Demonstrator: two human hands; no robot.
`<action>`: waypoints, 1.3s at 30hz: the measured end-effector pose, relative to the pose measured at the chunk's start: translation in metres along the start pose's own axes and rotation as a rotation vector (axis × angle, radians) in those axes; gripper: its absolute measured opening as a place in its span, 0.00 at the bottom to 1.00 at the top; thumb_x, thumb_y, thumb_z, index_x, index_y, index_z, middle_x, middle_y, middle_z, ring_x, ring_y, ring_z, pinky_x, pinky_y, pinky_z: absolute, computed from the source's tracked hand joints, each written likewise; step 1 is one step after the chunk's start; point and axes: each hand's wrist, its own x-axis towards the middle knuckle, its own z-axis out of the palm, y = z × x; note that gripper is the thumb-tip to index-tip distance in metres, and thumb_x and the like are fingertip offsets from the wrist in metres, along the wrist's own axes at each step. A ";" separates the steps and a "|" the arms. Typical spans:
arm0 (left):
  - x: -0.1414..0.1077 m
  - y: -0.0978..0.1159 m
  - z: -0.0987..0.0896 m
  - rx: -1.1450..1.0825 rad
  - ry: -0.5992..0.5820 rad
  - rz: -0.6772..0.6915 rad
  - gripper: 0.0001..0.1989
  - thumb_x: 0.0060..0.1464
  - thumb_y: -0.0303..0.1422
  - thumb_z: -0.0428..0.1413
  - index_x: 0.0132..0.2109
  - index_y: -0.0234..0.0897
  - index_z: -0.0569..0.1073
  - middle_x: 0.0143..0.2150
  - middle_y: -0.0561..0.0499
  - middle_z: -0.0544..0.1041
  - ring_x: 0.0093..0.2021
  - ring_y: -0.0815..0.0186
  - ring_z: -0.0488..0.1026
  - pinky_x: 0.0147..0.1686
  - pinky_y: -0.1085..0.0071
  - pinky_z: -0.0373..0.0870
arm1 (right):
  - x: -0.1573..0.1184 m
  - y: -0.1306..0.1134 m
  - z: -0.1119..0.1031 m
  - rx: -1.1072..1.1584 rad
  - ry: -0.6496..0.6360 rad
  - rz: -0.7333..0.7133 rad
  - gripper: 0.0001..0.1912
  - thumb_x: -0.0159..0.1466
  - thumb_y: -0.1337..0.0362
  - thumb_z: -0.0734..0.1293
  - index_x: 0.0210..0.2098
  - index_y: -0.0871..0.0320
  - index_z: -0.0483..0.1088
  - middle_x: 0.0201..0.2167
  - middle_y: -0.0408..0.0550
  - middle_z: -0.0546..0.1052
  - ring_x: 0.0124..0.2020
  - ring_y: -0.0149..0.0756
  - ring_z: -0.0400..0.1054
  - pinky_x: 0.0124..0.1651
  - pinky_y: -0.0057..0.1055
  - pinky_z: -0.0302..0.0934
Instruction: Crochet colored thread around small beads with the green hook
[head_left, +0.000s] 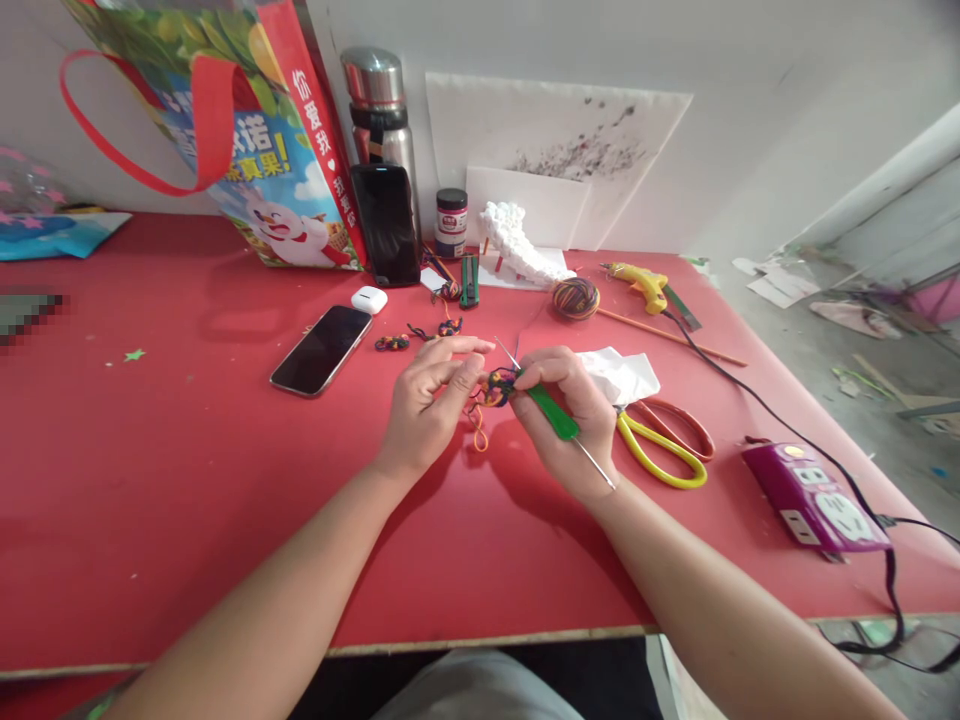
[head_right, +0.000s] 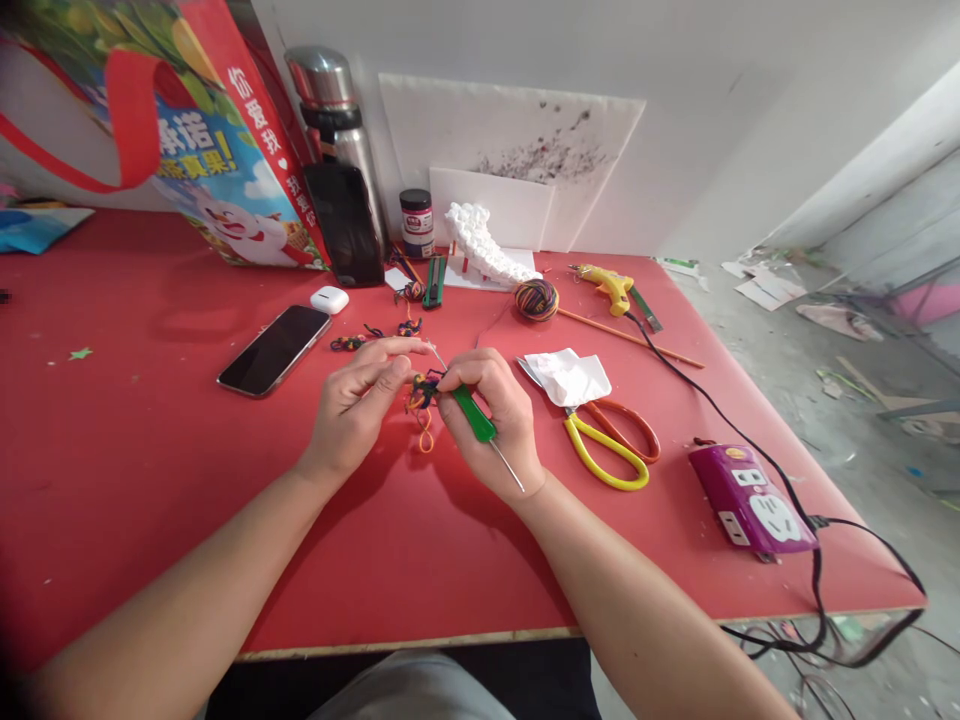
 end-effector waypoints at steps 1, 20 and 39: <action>0.000 0.002 0.000 -0.005 -0.019 -0.003 0.24 0.70 0.45 0.60 0.26 0.41 0.81 0.51 0.43 0.86 0.55 0.54 0.79 0.60 0.57 0.70 | 0.000 0.000 0.000 -0.005 -0.004 -0.007 0.11 0.69 0.75 0.68 0.41 0.51 0.71 0.39 0.45 0.76 0.40 0.37 0.75 0.44 0.38 0.71; -0.008 -0.014 0.010 -0.230 -0.029 -0.084 0.17 0.66 0.49 0.65 0.49 0.41 0.87 0.56 0.42 0.78 0.52 0.60 0.76 0.54 0.64 0.76 | -0.001 0.001 0.004 0.057 0.078 0.154 0.08 0.68 0.73 0.70 0.39 0.52 0.72 0.37 0.42 0.76 0.36 0.33 0.72 0.41 0.33 0.69; -0.014 -0.010 0.012 -0.039 0.010 0.090 0.14 0.67 0.29 0.60 0.54 0.42 0.87 0.52 0.46 0.85 0.51 0.62 0.83 0.49 0.68 0.82 | 0.003 -0.012 0.003 0.184 0.048 0.361 0.05 0.66 0.70 0.72 0.38 0.54 0.73 0.32 0.39 0.76 0.29 0.28 0.68 0.34 0.29 0.66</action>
